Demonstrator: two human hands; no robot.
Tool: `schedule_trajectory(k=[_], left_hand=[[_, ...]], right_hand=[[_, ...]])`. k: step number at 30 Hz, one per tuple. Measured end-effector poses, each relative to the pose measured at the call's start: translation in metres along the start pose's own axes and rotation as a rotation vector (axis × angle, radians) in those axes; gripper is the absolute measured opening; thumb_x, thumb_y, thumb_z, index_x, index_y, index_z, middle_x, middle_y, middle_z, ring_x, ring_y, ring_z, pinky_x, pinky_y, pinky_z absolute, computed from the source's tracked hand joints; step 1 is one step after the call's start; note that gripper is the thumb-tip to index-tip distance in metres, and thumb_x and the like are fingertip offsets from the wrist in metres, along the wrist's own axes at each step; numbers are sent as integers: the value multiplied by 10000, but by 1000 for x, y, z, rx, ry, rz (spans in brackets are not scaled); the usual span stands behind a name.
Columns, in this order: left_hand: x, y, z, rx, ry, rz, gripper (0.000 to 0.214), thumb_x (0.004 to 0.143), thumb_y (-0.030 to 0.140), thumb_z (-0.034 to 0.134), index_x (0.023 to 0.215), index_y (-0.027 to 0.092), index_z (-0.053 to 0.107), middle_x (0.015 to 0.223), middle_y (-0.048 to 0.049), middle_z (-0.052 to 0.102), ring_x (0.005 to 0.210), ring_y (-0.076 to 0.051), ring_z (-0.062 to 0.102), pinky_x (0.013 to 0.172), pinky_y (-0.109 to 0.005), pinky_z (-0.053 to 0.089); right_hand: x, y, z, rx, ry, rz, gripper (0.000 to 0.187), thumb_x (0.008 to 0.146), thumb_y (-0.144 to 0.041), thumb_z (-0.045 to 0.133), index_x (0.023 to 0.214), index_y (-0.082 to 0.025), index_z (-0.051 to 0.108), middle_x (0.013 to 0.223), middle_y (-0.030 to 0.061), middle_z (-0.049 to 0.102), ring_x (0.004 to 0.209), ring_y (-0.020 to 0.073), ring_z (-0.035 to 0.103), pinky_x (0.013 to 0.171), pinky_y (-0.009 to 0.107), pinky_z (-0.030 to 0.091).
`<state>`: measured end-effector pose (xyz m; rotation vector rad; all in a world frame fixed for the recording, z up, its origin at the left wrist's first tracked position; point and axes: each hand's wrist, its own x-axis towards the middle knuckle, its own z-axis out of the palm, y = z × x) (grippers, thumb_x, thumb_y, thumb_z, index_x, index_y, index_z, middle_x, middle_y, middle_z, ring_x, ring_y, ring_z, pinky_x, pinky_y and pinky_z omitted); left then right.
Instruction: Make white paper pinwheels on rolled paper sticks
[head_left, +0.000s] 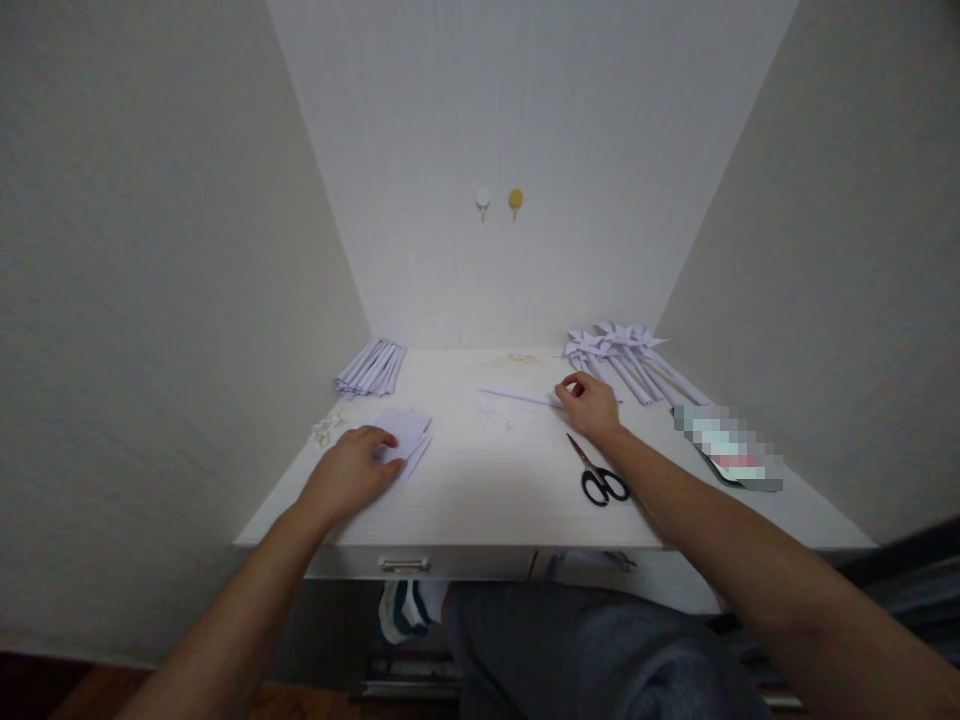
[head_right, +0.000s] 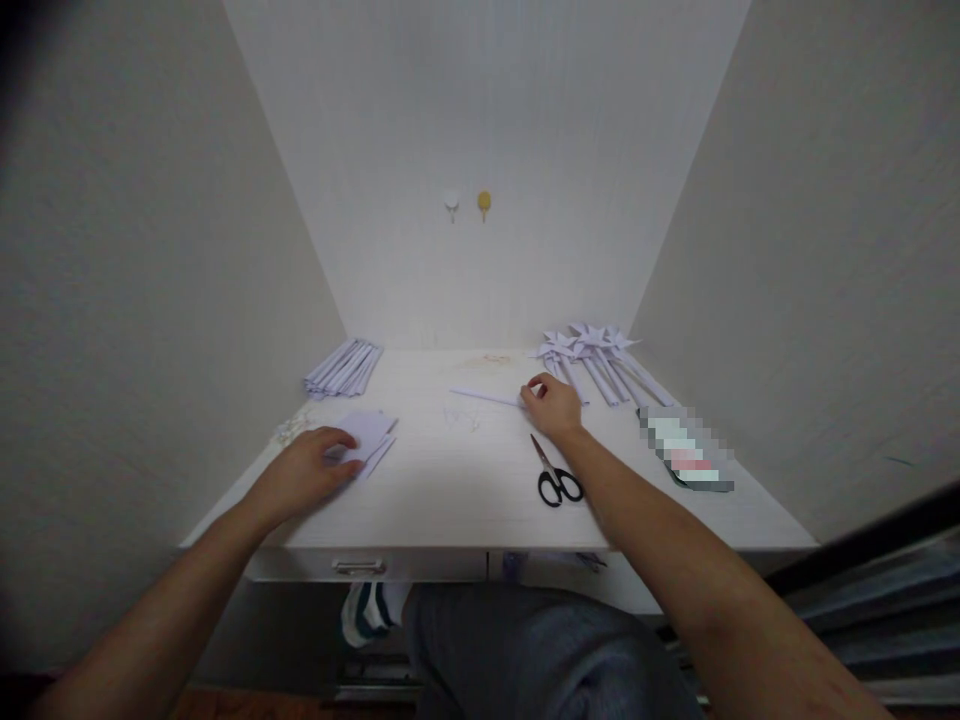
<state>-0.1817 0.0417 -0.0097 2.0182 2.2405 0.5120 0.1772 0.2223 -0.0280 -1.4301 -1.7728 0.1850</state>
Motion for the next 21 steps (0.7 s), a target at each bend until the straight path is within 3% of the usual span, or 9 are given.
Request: schedule_trajectory(k=[6,11,15,21], left_hand=[[-1,9,-1,38,-35,-3,406,813,460,629,1101,197,744,1240,-138,736,1160,-325,651,1004,-402,486],[3,17,-9,85,-79,-63,351,802,482,625,977,206,751,1061,-145,779,977,-324,710,792,-371,515],[13,24,-16,131,-135,-128,327,796,506,611,902,226,741,1022,-135,795,935,-327,727,726,-361,500],[29,38,-20,241,-174,-175,487,754,634,618,938,204,754,1082,-200,786,1001,-402,720,761,-420,516]], right_hand=[[-7,-64,-26,123,73,-31,293,899,-355,539,970,-155,741,709,30,674,700,193,605,695,286,428],[-72,-111,6,181,-111,-61,247,925,-330,552,940,-183,750,670,-5,677,638,158,613,614,239,425],[-115,-123,30,151,-281,-97,137,876,-264,640,886,-207,764,694,-6,726,639,150,644,612,236,416],[-117,-127,35,53,-382,-156,166,907,-284,629,944,-211,773,796,49,778,762,203,696,692,275,431]])
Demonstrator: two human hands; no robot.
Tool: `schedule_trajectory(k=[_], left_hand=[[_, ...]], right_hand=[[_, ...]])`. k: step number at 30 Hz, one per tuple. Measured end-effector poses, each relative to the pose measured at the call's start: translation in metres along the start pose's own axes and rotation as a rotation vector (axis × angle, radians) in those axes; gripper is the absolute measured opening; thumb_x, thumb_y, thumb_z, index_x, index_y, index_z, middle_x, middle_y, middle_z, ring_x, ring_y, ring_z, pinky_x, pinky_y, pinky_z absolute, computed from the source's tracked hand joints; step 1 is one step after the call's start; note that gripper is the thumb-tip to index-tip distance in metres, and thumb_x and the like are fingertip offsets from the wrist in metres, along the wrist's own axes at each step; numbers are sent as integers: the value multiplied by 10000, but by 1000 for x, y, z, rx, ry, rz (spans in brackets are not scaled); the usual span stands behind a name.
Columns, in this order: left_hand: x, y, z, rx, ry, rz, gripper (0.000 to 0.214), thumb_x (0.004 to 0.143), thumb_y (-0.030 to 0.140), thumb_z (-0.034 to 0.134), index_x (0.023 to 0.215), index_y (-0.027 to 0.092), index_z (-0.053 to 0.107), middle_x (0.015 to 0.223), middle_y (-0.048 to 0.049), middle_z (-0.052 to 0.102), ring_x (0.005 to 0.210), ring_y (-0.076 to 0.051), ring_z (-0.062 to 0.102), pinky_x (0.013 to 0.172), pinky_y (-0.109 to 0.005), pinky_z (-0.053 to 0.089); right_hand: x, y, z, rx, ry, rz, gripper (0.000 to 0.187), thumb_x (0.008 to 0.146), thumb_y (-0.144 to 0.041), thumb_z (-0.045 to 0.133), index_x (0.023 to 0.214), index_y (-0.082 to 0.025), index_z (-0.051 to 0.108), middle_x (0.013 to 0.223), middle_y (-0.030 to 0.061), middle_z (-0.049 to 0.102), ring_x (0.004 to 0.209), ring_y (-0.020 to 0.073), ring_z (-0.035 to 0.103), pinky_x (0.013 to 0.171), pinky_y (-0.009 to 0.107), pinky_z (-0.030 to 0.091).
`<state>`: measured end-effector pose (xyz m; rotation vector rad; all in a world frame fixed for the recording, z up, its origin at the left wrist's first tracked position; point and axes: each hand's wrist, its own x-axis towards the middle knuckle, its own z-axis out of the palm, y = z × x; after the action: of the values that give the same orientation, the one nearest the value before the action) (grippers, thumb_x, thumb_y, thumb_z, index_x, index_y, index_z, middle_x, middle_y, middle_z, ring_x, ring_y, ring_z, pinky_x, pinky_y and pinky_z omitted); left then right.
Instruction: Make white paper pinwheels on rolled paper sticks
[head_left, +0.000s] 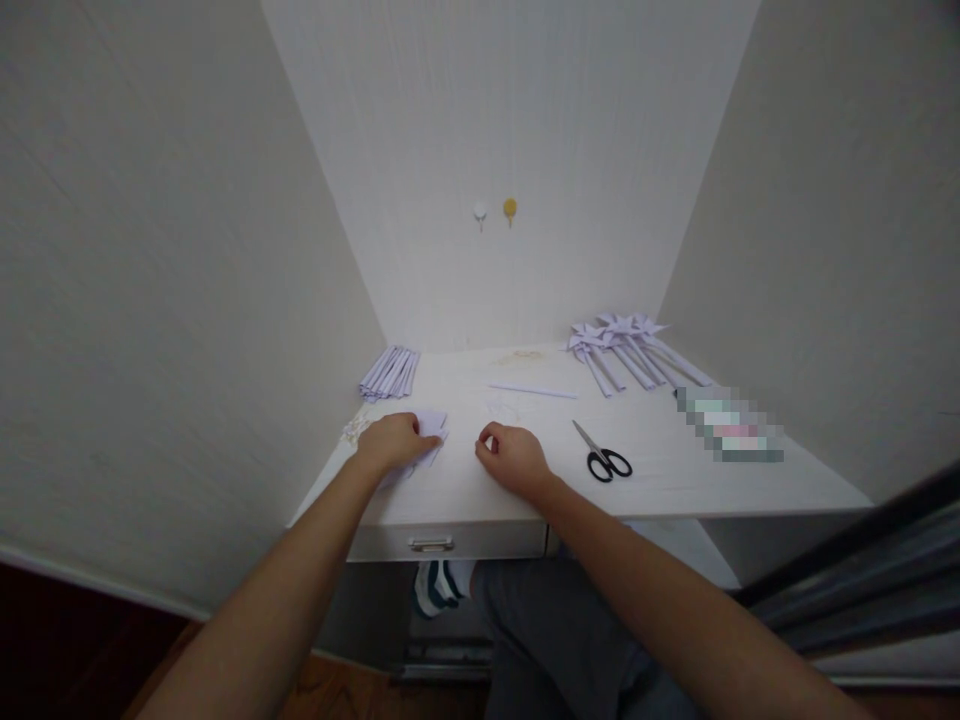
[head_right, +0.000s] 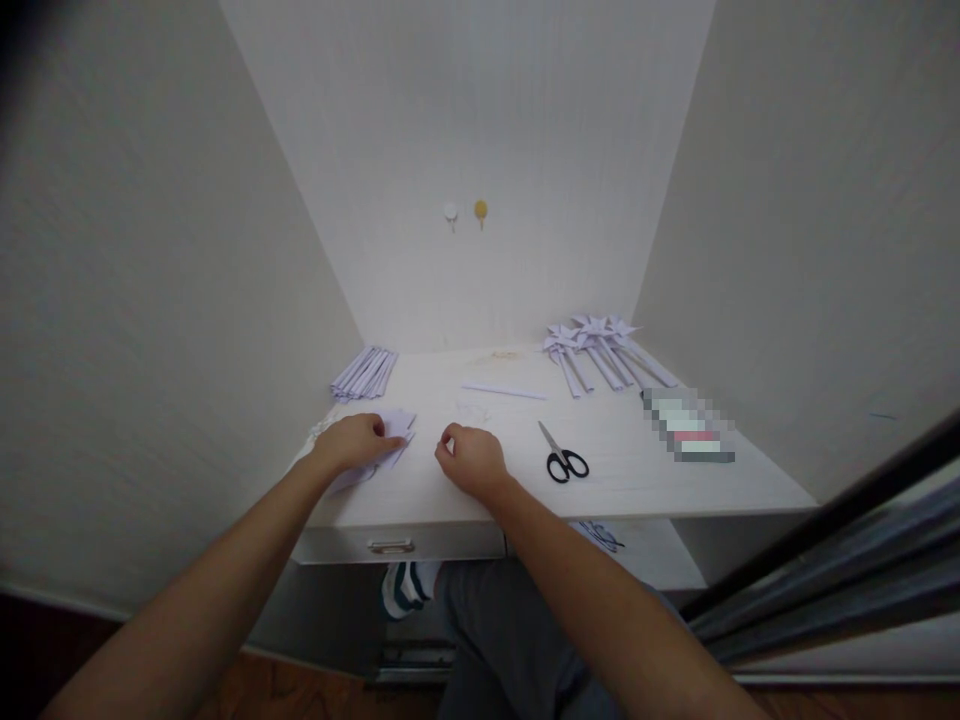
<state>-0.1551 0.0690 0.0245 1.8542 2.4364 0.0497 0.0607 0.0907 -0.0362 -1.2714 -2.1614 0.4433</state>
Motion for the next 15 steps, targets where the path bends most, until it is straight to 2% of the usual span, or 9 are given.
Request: schedule_trajectory(k=[4,9,15], left_hand=[[6,3,-1,59,-13,1,458,725,609,664,935,215,771,1095,-191,790,1025,-388,720,787,-398,516],[15,-2,-8,54,-61,24,422,697,620,710,855,239,802,1016,-151,814,950,-349,739,757,-365,512],[17,-2,-5,50,-23,23,230,748,399,669,834,245,817,997,-140,822,945,-335,744,747,-356,510]], right_hand=[[5,1,1,-36,-36,-18,183,919,-307,617,956,-218,773,837,58,793,805,222,713,713,289,436],[5,3,2,-54,-54,4,195,927,-310,611,978,-213,772,866,74,799,835,233,722,729,296,447],[6,4,0,-30,-53,41,191,923,-309,611,966,-217,773,854,72,796,834,233,723,735,296,448]])
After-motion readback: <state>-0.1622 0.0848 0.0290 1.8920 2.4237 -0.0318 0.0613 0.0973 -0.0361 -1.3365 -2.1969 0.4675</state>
